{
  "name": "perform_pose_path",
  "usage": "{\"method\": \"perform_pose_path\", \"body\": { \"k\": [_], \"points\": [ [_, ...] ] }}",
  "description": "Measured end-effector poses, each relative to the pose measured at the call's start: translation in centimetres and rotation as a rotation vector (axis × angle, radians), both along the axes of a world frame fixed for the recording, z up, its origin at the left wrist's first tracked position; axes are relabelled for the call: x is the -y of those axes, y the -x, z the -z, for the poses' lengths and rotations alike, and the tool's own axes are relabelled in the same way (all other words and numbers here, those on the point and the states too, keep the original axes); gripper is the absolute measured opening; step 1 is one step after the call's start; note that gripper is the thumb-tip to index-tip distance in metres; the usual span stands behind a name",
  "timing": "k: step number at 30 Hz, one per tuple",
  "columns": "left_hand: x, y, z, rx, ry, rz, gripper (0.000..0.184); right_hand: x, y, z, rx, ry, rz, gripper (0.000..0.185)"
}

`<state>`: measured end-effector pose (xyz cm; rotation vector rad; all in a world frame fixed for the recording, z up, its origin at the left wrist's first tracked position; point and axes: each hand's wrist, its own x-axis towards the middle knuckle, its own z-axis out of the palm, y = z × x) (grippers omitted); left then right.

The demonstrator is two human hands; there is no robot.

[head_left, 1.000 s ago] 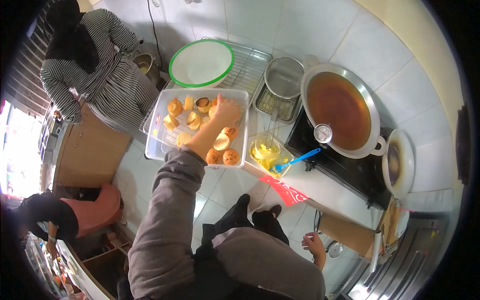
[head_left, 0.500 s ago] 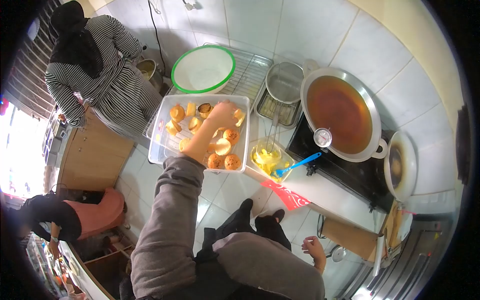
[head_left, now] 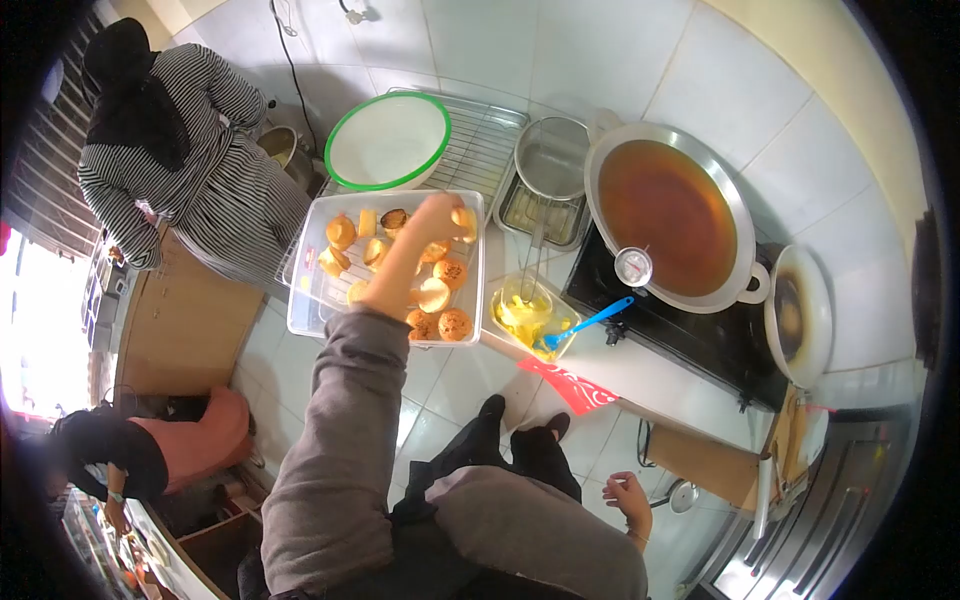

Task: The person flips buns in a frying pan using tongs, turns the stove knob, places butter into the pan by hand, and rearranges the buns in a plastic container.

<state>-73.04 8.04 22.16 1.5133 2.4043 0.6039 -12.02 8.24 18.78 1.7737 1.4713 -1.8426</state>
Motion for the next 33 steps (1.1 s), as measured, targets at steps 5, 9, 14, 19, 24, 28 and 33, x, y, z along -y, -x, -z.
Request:
{"method": "perform_pose_path", "body": {
  "k": [5,9,14,19,24,28,33],
  "points": [
    [6.9,-5.0,-7.7,1.068,-0.594,-0.136,0.046,0.5,0.8,-3.4,-0.11,0.036,-0.01,0.025],
    [10.2,-12.5,-8.5,1.505,-0.816,0.033,0.046,-0.6,5.5,-8.5,-0.453,-0.021,-0.094,0.027],
    [6.9,-26.2,-11.6,1.298,-0.622,0.458,0.053,-1.8,12.3,-14.6,-0.96,0.327,0.223,0.044],
    [3.1,-34.0,-12.6,0.866,-0.467,0.685,0.049,-4.4,8.2,-12.8,-1.145,0.749,0.172,0.049],
    [-1.7,-40.6,-13.4,0.745,-0.464,0.815,0.053,-6.7,0.8,-17.0,-1.227,0.518,0.36,0.054],
    [-4.8,-44.8,-14.3,0.882,-0.414,0.795,0.048,-11.7,-7.7,-20.0,-1.072,0.2,0.417,0.056],
    [-5.0,-45.4,-12.2,0.928,-0.317,0.625,0.042,-23.3,-10.0,-25.6,-0.548,-0.788,0.0,0.046]
  ]
}}
